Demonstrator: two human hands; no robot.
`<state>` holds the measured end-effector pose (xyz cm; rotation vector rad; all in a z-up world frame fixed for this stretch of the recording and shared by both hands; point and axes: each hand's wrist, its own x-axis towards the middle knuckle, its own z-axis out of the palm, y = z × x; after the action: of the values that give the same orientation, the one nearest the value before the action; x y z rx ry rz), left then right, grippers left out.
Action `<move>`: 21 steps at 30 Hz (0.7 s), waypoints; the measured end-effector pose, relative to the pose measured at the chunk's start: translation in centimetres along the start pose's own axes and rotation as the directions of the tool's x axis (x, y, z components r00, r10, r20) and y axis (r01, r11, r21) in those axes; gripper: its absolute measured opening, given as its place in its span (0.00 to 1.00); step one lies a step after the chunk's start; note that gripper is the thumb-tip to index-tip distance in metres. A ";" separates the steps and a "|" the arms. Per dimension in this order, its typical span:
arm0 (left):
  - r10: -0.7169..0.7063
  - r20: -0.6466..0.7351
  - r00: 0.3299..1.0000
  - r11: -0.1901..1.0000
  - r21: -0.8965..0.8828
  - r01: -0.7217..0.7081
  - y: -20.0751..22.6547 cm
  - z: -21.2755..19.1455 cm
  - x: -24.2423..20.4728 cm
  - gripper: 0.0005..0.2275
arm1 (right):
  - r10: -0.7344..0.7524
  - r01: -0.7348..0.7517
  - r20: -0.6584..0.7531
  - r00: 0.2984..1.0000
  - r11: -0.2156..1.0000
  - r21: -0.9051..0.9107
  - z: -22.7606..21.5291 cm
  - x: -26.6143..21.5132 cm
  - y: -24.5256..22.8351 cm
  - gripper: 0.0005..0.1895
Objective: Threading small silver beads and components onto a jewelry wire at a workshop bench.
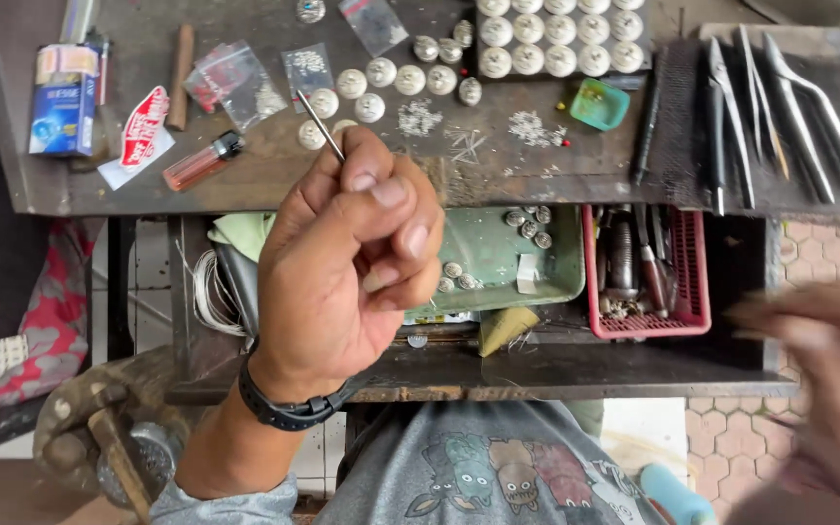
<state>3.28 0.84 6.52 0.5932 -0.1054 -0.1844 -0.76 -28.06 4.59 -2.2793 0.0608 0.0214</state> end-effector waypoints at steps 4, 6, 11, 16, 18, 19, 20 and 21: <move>-0.027 0.130 0.991 1.000 -0.011 0.029 -1.1 0.8 -0.5 0.07 | -0.392 0.314 0.169 0.904 0.879 0.359 5.6 2.5 -5.2 0.11; -0.042 0.143 0.989 0.999 0.025 0.039 -1.3 1.6 -0.7 0.07 | -0.481 0.194 0.394 0.783 0.791 0.581 7.3 3.1 -6.8 0.16; 0.039 0.113 0.993 0.965 0.254 -0.067 -2.1 2.7 -2.4 0.08 | -0.502 -0.113 0.506 0.701 0.622 0.775 9.7 2.4 -6.1 0.12; 0.114 0.136 0.984 0.928 0.340 -0.154 -2.4 2.9 -3.8 0.09 | -0.521 -0.188 0.445 0.729 0.472 0.861 10.2 1.8 -5.9 0.07; 0.145 0.070 0.987 0.924 0.348 -0.161 -2.6 2.8 -4.1 0.09 | -0.456 -0.061 0.296 0.839 0.463 0.884 9.7 1.8 -6.1 0.05; 0.145 0.077 0.986 0.924 0.346 -0.163 -3.0 2.4 -4.2 0.09 | -0.457 -0.054 0.292 0.840 0.465 0.884 9.5 1.9 -5.9 0.05; 0.159 0.044 0.986 0.925 0.342 -0.164 -3.3 2.1 -4.4 0.09 | -0.423 0.034 0.196 0.885 0.478 0.878 9.2 1.9 -5.7 0.07; 0.173 0.011 0.985 0.927 0.337 -0.166 -3.6 1.7 -4.5 0.09 | -0.388 0.120 0.095 0.917 0.495 0.860 8.9 1.9 -5.5 0.08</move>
<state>-1.93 -2.11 5.67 0.9242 -0.1710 0.0099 1.42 -17.77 2.89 -1.2397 -0.3626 0.1292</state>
